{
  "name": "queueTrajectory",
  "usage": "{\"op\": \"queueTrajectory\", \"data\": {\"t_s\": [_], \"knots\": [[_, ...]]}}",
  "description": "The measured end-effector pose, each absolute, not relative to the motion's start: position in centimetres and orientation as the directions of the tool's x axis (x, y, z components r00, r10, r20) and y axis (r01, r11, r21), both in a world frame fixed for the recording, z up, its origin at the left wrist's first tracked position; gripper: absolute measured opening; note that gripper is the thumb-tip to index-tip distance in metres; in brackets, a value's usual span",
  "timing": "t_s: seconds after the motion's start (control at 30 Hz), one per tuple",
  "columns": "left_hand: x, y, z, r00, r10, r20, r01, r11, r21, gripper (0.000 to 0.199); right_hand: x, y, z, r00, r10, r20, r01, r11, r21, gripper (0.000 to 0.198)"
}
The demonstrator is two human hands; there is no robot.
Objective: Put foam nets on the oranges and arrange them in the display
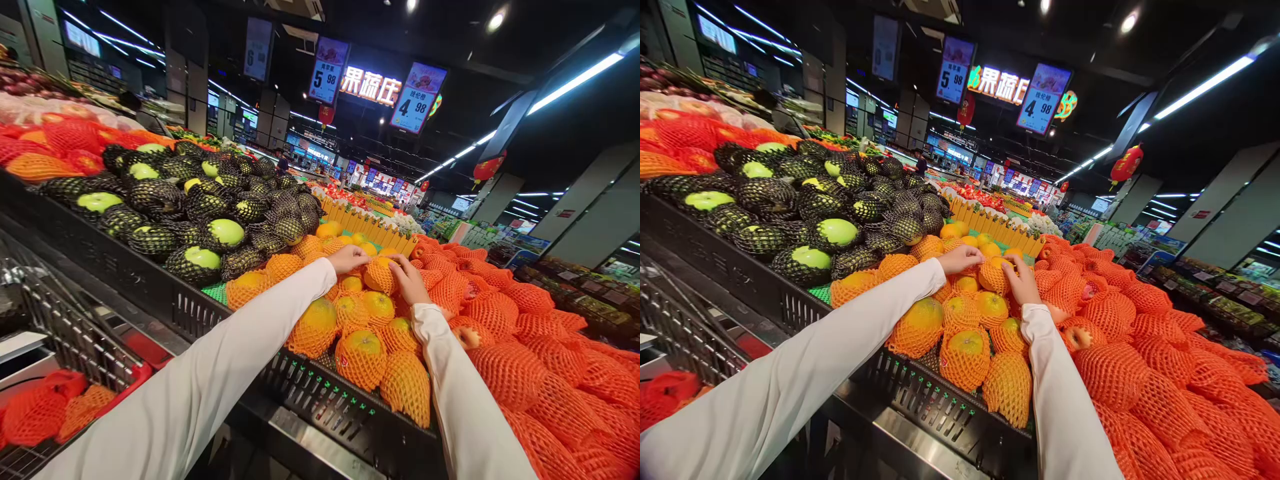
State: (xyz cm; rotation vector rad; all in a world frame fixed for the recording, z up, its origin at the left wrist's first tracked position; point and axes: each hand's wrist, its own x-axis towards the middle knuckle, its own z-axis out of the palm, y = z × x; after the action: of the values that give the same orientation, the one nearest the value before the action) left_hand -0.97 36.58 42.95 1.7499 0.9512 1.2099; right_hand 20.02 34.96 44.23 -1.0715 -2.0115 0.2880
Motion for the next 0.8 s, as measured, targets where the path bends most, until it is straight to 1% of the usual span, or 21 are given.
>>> {"op": "queueTrajectory", "data": {"t_s": [0.03,0.1,0.2,0.27,0.4,0.47,0.5,0.57,0.67,0.73,0.8], "knots": [[-1.0,36.6,43.0,0.246,0.899,0.361,0.176,-0.408,0.896,0.025,20.0,35.0,44.1,-0.300,0.783,0.545,0.592,0.601,-0.537,0.038],[-1.1,36.6,42.9,0.226,0.907,0.356,0.238,-0.406,0.882,0.025,19.9,34.8,44.0,-0.304,0.759,0.576,0.608,0.620,-0.496,0.040],[-1.2,36.7,42.7,0.221,0.915,0.337,0.261,-0.389,0.883,0.028,19.6,34.5,43.9,-0.328,0.666,0.670,0.659,0.669,-0.343,0.050],[-1.2,36.8,42.6,0.210,0.922,0.326,0.241,-0.372,0.896,0.027,19.4,34.1,44.0,-0.336,0.639,0.692,0.735,0.637,-0.232,0.061],[-1.1,37.1,42.5,0.148,0.936,0.319,0.200,-0.345,0.917,0.014,19.0,33.2,44.4,-0.317,0.728,0.608,0.893,0.446,-0.068,0.079],[-1.0,37.2,42.4,0.119,0.942,0.313,0.150,-0.329,0.932,0.013,18.8,32.9,44.6,-0.331,0.738,0.588,0.909,0.417,-0.012,0.082],[-0.9,37.2,42.4,0.107,0.943,0.314,0.113,-0.325,0.939,0.013,18.6,32.8,44.7,-0.357,0.718,0.597,0.900,0.437,0.013,0.083],[-0.8,37.2,42.4,0.097,0.942,0.321,0.029,-0.325,0.945,0.016,18.4,32.5,44.8,-0.445,0.635,0.631,0.850,0.521,0.076,0.086],[-0.7,36.9,42.5,0.097,0.941,0.325,-0.108,-0.315,0.943,0.018,18.0,32.3,44.7,-0.603,0.459,0.652,0.732,0.644,0.224,0.088],[-0.7,36.7,42.6,0.116,0.943,0.312,-0.207,-0.284,0.936,0.024,17.8,32.2,44.6,-0.683,0.356,0.637,0.660,0.673,0.332,0.087],[-0.9,36.5,42.7,0.146,0.941,0.305,-0.278,-0.256,0.926,0.033,17.7,32.1,44.5,-0.726,0.284,0.626,0.616,0.673,0.409,0.087]]}}
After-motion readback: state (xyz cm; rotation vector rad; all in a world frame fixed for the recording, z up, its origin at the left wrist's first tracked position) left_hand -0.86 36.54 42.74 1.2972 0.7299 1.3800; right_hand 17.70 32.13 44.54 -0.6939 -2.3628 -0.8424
